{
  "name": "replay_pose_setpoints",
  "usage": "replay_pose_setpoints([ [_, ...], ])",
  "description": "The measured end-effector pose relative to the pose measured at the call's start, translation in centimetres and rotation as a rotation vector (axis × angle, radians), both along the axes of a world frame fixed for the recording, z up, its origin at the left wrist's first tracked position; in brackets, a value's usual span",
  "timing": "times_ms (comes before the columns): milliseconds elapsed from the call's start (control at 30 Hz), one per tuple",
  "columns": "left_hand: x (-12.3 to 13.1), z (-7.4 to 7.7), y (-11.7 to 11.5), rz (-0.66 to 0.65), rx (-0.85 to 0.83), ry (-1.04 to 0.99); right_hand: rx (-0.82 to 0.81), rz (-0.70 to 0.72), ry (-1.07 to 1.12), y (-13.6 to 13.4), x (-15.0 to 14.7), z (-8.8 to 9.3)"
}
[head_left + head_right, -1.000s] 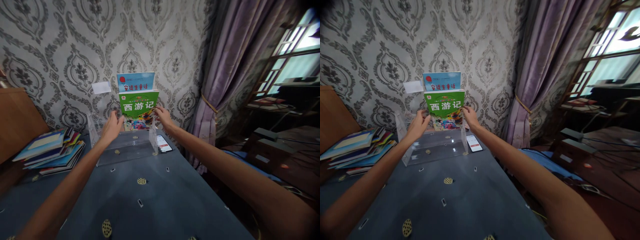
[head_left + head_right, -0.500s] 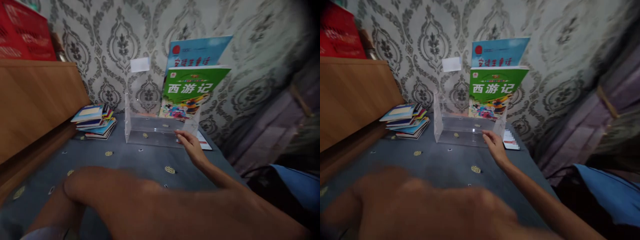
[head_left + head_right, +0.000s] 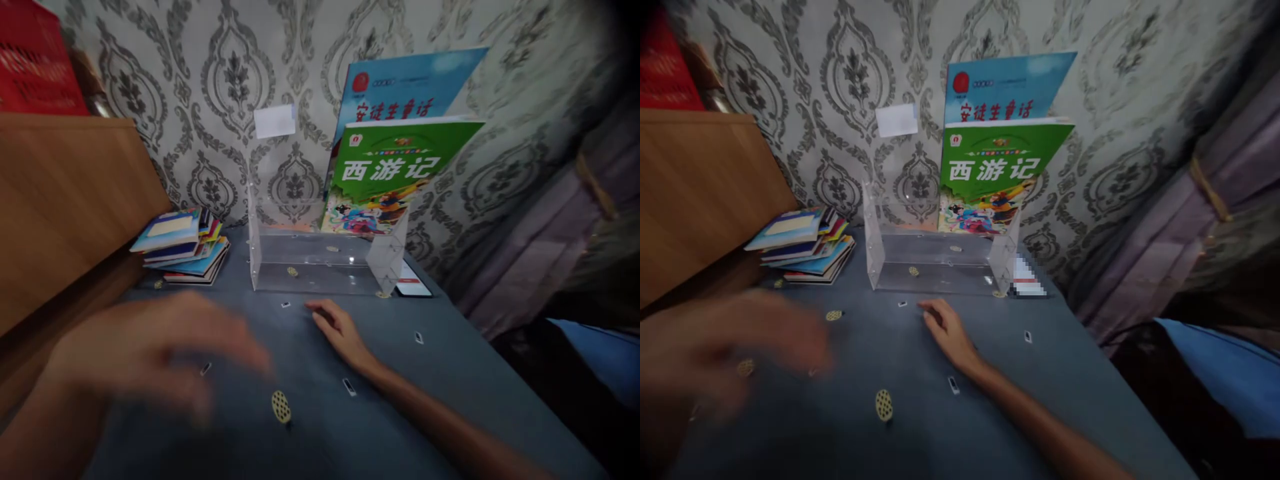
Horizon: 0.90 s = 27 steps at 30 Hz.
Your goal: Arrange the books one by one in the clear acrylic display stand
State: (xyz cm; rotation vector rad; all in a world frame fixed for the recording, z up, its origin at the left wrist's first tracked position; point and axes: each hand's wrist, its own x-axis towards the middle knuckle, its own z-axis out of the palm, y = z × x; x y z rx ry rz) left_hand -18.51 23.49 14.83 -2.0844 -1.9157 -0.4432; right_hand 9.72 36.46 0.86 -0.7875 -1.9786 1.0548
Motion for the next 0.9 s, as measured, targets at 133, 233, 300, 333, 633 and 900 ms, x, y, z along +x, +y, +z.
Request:
replay_pose_setpoints([
  [133,-6.7,2.4,4.2,0.289,-0.005,0.108,-0.009,-0.016,-0.009,0.0,0.5,-0.9],
  [233,-11.0,1.3,6.5,0.596,-0.105,0.091,-0.010,-0.010,-0.012,0.2,0.5,-0.9],
  [300,-13.0,0.2,7.5,0.602,-0.152,0.085,-0.005,-0.002,-0.017,0.3,0.5,-0.7],
  [333,-13.7,-0.3,7.8,0.593,-0.157,0.086,-0.003,0.005,-0.021,0.3,0.5,-0.7],
  [633,-14.0,-0.3,6.9,0.532,-0.120,0.165,0.007,0.004,-0.018,0.3,0.5,-1.1],
  [900,-7.6,-4.9,-0.6,0.475,-0.224,0.230,0.024,0.019,-0.027,0.0,0.5,-0.9],
])
